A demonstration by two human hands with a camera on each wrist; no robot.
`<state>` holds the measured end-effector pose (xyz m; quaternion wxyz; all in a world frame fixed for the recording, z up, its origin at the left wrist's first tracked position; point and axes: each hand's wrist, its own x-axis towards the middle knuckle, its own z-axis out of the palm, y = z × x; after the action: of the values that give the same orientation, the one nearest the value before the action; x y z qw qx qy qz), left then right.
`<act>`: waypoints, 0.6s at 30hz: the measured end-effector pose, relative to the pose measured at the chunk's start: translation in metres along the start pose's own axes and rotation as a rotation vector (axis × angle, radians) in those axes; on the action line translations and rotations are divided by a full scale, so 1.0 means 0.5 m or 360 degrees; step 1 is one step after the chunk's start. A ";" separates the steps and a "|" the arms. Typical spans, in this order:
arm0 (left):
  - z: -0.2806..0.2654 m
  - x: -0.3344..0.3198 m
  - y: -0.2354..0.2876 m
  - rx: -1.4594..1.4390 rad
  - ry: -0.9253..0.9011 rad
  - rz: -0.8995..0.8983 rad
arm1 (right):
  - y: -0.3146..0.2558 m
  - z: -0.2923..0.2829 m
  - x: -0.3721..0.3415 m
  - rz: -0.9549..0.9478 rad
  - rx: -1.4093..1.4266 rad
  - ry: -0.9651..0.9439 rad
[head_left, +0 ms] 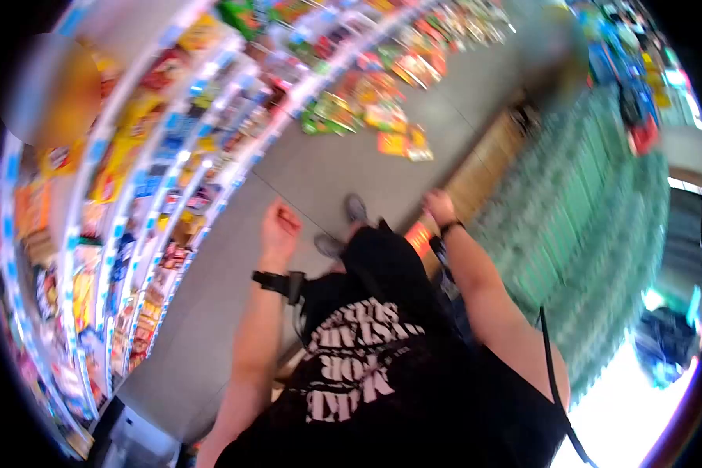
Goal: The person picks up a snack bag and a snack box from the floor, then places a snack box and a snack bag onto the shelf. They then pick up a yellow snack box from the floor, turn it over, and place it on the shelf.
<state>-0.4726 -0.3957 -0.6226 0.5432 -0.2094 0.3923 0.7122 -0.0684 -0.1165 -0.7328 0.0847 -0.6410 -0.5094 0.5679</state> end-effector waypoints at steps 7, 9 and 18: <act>0.047 0.085 -0.112 0.0168 0.0247 -0.0215 | 0.006 0.001 0.087 0.0318 -0.0187 0.0259; 0.059 0.134 -0.143 0.0218 0.0321 -0.0277 | 0.015 -0.022 0.140 0.0351 -0.0172 0.0230; 0.196 0.464 -0.272 0.0537 0.0464 -0.0330 | 0.079 -0.147 0.533 0.0279 -0.0975 0.0127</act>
<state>-0.4071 -0.1634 -0.7765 0.5783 -0.2555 0.5562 0.5393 -0.0301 0.0990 -0.9061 -0.1416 -0.6999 -0.5957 0.3678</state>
